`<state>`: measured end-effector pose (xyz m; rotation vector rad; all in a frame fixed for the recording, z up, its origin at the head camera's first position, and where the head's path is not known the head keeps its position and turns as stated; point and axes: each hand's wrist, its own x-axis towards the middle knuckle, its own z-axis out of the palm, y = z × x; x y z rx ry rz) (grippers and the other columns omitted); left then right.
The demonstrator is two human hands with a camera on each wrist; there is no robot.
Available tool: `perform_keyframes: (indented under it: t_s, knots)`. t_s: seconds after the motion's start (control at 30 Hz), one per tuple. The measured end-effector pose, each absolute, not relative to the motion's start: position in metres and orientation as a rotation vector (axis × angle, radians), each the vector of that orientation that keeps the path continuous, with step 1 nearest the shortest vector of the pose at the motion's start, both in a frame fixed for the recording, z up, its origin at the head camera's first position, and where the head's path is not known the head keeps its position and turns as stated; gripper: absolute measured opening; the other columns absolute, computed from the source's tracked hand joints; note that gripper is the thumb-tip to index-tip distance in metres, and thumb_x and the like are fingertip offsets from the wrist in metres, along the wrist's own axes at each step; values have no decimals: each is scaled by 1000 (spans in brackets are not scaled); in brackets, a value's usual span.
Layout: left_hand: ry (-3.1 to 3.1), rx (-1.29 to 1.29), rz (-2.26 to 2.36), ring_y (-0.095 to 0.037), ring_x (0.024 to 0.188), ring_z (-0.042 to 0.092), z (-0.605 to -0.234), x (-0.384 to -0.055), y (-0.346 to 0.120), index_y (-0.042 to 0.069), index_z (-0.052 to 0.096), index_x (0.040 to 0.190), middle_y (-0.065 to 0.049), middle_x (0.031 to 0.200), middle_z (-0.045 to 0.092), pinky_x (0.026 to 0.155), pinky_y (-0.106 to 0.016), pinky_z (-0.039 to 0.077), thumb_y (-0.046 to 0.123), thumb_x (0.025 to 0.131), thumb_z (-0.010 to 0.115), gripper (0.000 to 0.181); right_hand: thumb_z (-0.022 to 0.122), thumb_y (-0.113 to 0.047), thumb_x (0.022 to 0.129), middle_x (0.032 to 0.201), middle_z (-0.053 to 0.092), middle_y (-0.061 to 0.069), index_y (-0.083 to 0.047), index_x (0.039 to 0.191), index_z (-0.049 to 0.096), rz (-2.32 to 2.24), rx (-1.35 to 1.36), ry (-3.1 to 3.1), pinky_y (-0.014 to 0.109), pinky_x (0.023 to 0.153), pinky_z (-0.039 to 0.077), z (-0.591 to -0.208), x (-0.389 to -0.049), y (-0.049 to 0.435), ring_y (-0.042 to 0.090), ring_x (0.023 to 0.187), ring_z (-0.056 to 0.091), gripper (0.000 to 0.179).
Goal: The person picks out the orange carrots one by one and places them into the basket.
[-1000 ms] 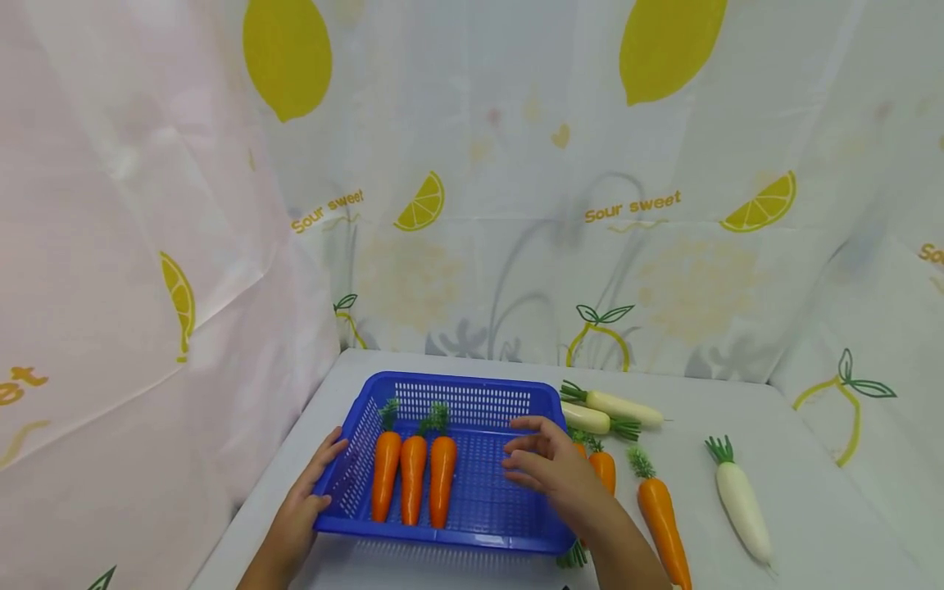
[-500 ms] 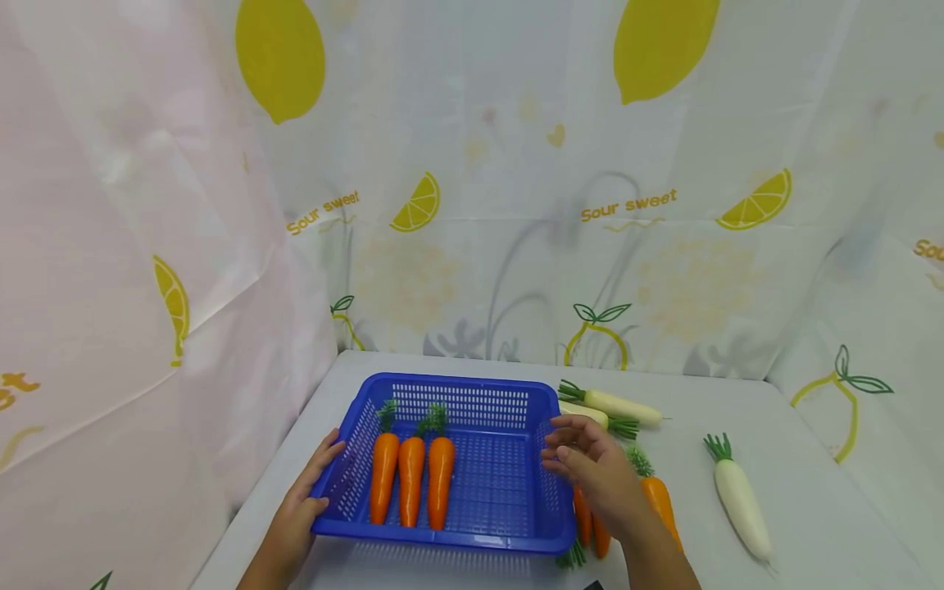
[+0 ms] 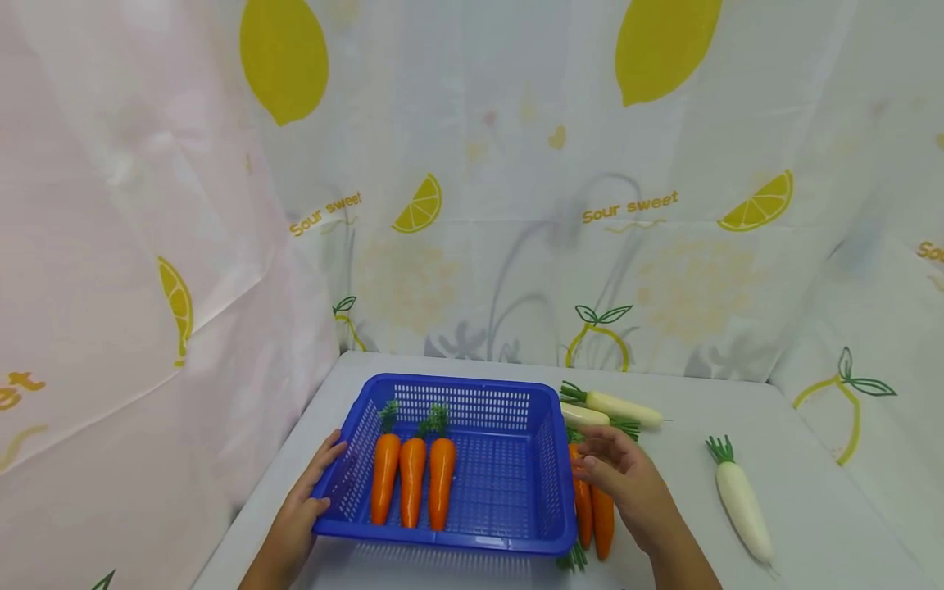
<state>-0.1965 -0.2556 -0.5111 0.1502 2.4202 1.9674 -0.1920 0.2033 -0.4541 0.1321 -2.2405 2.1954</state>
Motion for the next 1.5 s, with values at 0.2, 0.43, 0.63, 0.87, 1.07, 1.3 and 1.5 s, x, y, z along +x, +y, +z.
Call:
perform_keyframes:
  t_s: [0.2,0.43,0.63,0.87,1.07,1.3,1.5]
  knots:
    - [2433,153,1962,-43,162,-5,-509,-198,-256,19,38,162,1,178,6,116,-79,7,-8,82,43,85,66,-16,101,129,62,24,1,142,51,2071,24,-2366,25,91,59,-458,-190,218,25,113,67,47]
    - [2404,181,1979,-45,161,-5,-510,-196,-257,18,36,163,-1,178,5,115,-81,6,-9,83,40,84,67,-14,100,127,65,20,1,140,54,1878,-25,-2496,21,90,56,-466,-185,232,15,109,65,45]
    - [2423,173,1967,-46,161,-4,-513,-197,-256,19,37,162,-1,178,6,114,-81,7,-8,82,40,85,69,-19,99,130,67,13,-4,139,57,1781,-111,-2602,21,91,55,-471,-181,238,22,120,63,44]
    - [2421,219,1993,-45,161,-5,-514,-197,-256,17,39,161,-3,178,7,115,-82,5,-9,81,41,84,68,-25,101,142,62,14,-4,143,54,1741,-165,-2646,18,92,52,-479,-176,251,23,127,60,49]
    - [2426,228,1996,-45,161,-4,-514,-197,-256,17,39,160,-3,178,7,115,-81,6,-9,81,41,83,68,-28,101,147,58,16,-2,145,52,1687,-208,-2702,22,92,54,-487,-174,262,29,131,58,54]
    - [2444,189,1970,-45,161,-3,-512,-196,-256,18,39,161,-2,178,7,115,-80,8,-9,81,42,84,65,-32,103,148,57,18,-2,147,50,1637,-263,-2756,41,103,55,-492,-174,274,33,135,55,56]
    - [2416,197,1978,-46,161,-6,-513,-196,-257,19,38,162,-3,178,6,115,-82,6,-8,82,41,84,66,-38,102,145,57,18,-2,147,50,1573,-315,-2780,42,100,55,-493,-171,284,32,130,56,60]
